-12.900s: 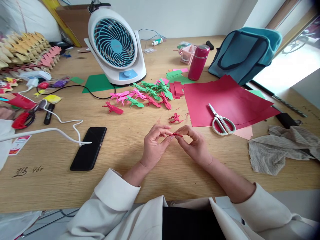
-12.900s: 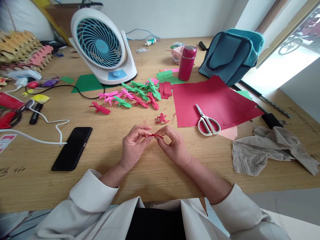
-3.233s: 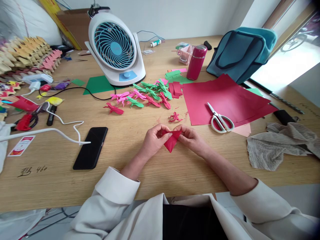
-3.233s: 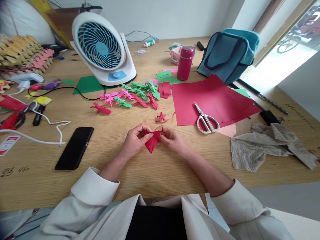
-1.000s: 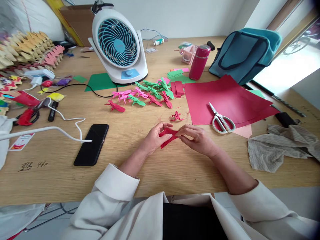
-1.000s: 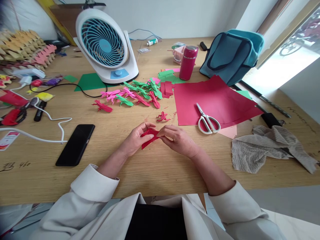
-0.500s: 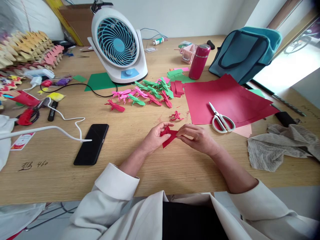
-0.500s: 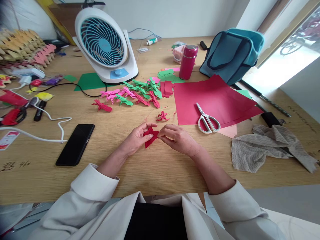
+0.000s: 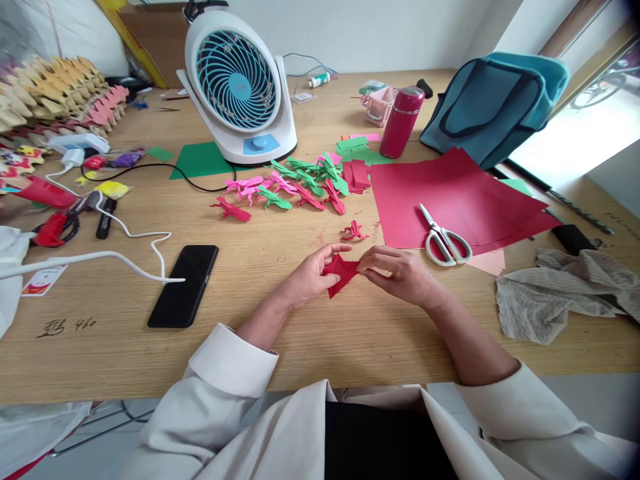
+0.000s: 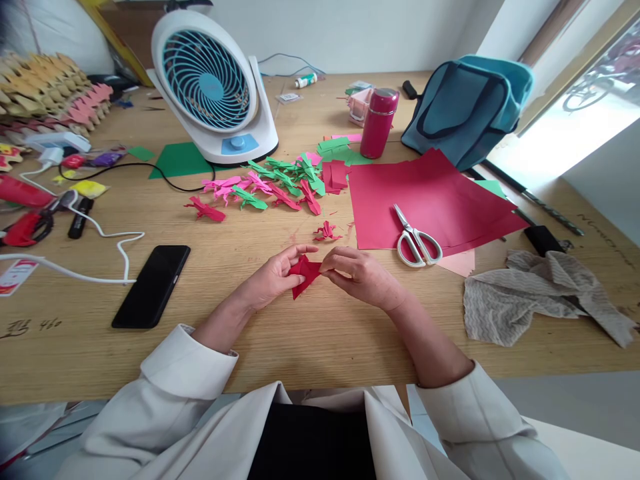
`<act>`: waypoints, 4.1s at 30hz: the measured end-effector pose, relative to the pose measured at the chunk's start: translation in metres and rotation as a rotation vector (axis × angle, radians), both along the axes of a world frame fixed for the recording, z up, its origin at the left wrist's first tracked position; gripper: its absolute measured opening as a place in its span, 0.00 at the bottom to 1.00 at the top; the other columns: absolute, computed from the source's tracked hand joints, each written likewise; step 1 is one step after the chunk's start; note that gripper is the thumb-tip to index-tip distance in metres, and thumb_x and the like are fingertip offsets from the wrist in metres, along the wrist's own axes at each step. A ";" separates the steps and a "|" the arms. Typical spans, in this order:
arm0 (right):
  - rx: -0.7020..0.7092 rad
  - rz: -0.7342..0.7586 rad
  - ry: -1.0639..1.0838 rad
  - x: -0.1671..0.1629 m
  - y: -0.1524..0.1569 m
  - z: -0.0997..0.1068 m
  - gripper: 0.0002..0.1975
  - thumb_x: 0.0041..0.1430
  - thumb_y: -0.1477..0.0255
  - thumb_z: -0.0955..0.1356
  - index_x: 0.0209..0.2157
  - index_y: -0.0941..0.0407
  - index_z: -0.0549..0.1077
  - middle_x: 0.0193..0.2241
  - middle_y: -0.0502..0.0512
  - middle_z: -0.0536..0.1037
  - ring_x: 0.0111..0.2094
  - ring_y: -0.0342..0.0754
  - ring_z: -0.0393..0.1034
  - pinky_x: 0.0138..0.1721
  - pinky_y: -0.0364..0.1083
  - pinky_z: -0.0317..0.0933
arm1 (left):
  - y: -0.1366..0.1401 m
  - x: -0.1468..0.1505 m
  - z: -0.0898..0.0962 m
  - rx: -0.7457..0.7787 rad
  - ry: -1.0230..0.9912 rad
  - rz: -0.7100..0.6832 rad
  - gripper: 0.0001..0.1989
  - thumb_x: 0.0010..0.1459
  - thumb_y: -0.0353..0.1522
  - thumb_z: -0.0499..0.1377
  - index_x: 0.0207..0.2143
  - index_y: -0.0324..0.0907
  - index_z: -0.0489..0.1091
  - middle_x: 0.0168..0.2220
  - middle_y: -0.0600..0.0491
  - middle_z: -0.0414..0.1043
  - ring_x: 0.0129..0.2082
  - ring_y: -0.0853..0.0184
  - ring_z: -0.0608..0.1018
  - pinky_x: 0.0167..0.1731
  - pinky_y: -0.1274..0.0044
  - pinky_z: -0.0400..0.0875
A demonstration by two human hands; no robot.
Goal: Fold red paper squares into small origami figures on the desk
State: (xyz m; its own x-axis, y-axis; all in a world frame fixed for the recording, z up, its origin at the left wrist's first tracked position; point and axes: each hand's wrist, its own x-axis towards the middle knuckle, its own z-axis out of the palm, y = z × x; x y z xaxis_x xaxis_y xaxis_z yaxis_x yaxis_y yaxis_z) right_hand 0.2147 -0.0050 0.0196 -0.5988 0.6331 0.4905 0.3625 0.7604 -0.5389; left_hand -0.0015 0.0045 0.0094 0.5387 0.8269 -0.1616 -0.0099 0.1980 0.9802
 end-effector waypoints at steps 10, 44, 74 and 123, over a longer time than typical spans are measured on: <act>-0.020 0.005 -0.037 0.005 0.003 -0.003 0.06 0.66 0.76 0.64 0.39 0.55 0.72 0.36 0.57 0.76 0.37 0.46 0.73 0.38 0.46 0.67 | 0.000 -0.001 -0.012 0.100 0.074 -0.045 0.37 0.45 0.20 0.54 0.61 0.42 0.60 0.40 0.51 0.73 0.34 0.71 0.75 0.30 0.84 0.68; -0.199 -0.174 0.023 0.008 0.003 0.002 0.03 0.62 0.76 0.65 0.35 0.55 0.71 0.32 0.53 0.74 0.33 0.45 0.70 0.37 0.45 0.65 | -0.010 0.007 -0.013 0.987 0.606 0.267 0.16 0.54 0.22 0.59 0.45 0.42 0.69 0.41 0.50 0.67 0.43 0.65 0.74 0.46 0.74 0.71; -0.127 -0.296 -0.220 0.000 0.002 -0.008 0.08 0.61 0.79 0.63 0.33 0.56 0.74 0.28 0.52 0.73 0.25 0.42 0.64 0.28 0.42 0.55 | -0.016 0.010 -0.014 1.012 0.780 0.165 0.08 0.62 0.30 0.58 0.44 0.42 0.69 0.41 0.49 0.65 0.38 0.66 0.75 0.41 0.75 0.73; -0.598 -0.377 0.342 -0.016 -0.001 -0.019 0.16 0.58 0.58 0.70 0.30 0.57 0.78 0.24 0.53 0.78 0.23 0.42 0.67 0.25 0.42 0.61 | -0.008 0.009 -0.021 0.972 0.535 0.284 0.08 0.61 0.30 0.59 0.41 0.43 0.78 0.43 0.47 0.72 0.44 0.62 0.73 0.47 0.68 0.70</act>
